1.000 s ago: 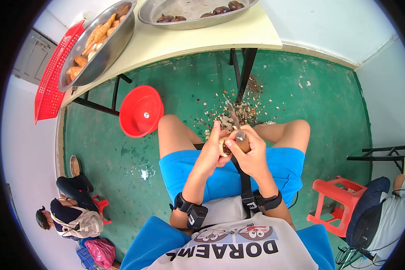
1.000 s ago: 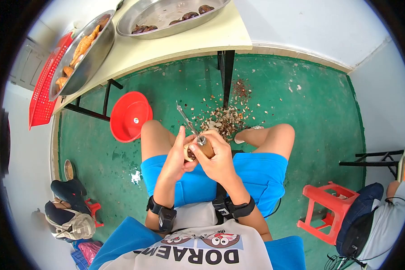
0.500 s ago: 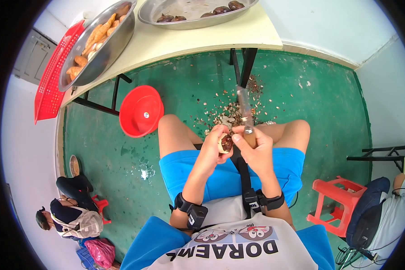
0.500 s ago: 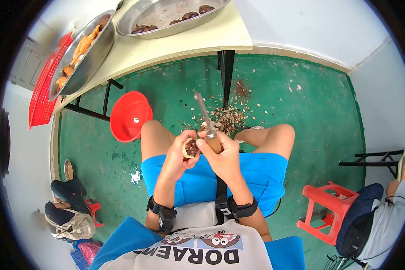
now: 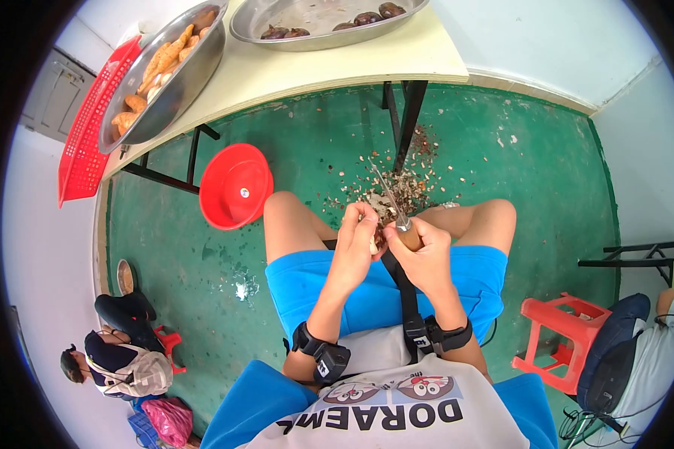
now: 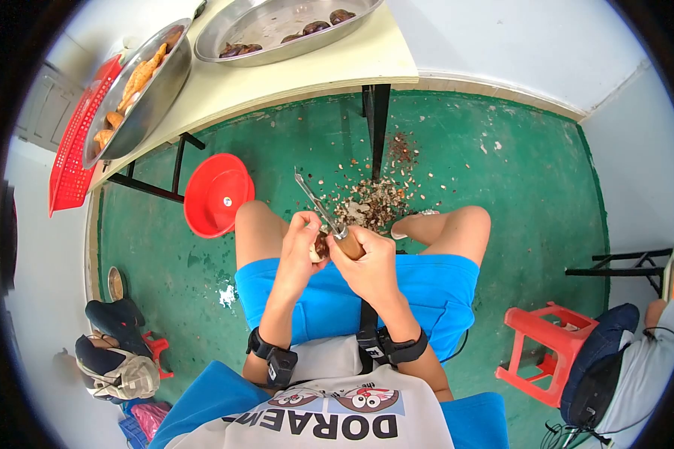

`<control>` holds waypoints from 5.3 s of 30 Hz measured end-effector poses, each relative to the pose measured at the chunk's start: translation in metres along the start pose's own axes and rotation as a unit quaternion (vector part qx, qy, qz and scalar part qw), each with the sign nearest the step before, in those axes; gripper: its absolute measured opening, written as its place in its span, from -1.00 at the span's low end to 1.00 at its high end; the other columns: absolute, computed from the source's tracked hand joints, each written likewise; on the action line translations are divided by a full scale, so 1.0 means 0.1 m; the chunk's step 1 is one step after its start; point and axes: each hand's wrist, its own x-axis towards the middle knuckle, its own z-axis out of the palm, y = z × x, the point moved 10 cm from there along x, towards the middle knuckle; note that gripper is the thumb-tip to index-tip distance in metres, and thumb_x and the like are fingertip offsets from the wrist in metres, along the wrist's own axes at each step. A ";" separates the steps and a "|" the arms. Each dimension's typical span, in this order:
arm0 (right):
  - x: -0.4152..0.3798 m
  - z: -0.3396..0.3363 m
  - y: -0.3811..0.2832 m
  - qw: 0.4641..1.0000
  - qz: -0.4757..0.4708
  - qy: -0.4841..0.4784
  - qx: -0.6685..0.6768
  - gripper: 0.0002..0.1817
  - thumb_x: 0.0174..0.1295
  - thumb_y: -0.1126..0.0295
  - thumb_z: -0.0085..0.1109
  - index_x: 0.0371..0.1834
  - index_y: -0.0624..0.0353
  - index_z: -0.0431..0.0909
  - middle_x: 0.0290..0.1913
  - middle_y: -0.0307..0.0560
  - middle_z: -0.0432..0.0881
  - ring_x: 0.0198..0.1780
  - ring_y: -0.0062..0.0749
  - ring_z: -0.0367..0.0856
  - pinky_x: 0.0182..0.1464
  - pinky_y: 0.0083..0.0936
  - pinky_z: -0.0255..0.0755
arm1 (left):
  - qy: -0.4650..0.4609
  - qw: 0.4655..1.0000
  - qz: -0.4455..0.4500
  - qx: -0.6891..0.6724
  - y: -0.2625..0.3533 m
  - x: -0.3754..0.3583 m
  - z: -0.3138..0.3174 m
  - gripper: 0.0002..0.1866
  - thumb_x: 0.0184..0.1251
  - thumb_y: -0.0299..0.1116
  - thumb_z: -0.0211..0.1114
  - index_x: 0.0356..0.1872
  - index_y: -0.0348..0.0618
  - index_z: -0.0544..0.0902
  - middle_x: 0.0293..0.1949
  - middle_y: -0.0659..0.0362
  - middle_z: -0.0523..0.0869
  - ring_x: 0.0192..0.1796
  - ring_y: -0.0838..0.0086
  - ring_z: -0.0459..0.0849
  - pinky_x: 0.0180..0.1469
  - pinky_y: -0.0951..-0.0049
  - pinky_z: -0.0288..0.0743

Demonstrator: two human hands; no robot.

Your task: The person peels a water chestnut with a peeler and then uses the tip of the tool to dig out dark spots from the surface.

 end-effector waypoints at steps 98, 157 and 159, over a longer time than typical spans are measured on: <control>-0.17 0.37 -0.29 0.986 0.015 -0.148 -0.072 -0.70 0.15 0.19 0.05 -0.43 0.24 0.35 -0.68 0.03 0.40 -0.65 -0.08 0.43 -0.59 -0.38 0.26 | 0.187 0.930 0.286 -0.137 0.39 -0.18 -0.49 -0.85 0.32 -0.35 -0.08 -0.45 -0.10 0.23 -0.59 0.33 0.36 -0.62 0.75 0.30 -0.67 0.73 0.21; -0.14 0.23 -0.44 0.985 -0.106 -0.068 -0.117 -0.73 0.04 0.24 0.17 -0.35 0.22 0.45 -0.58 0.04 0.51 -0.54 -0.11 0.53 -0.53 -0.41 0.37 | 0.124 0.969 0.181 -0.112 0.23 -0.06 -0.42 -0.70 0.39 -0.13 -0.32 -0.19 -0.10 0.31 -0.33 0.12 0.50 -0.34 0.47 0.51 -0.27 0.49 0.43; -0.14 0.23 -0.46 0.984 -0.111 -0.063 -0.122 -0.73 0.04 0.24 0.18 -0.35 0.22 0.44 -0.58 0.05 0.50 -0.54 -0.08 0.52 -0.53 -0.39 0.37 | 0.144 0.963 0.215 -0.070 0.24 -0.06 -0.49 -0.70 0.39 -0.13 -0.32 -0.17 -0.11 0.28 -0.34 0.11 0.50 -0.36 0.48 0.50 -0.30 0.51 0.42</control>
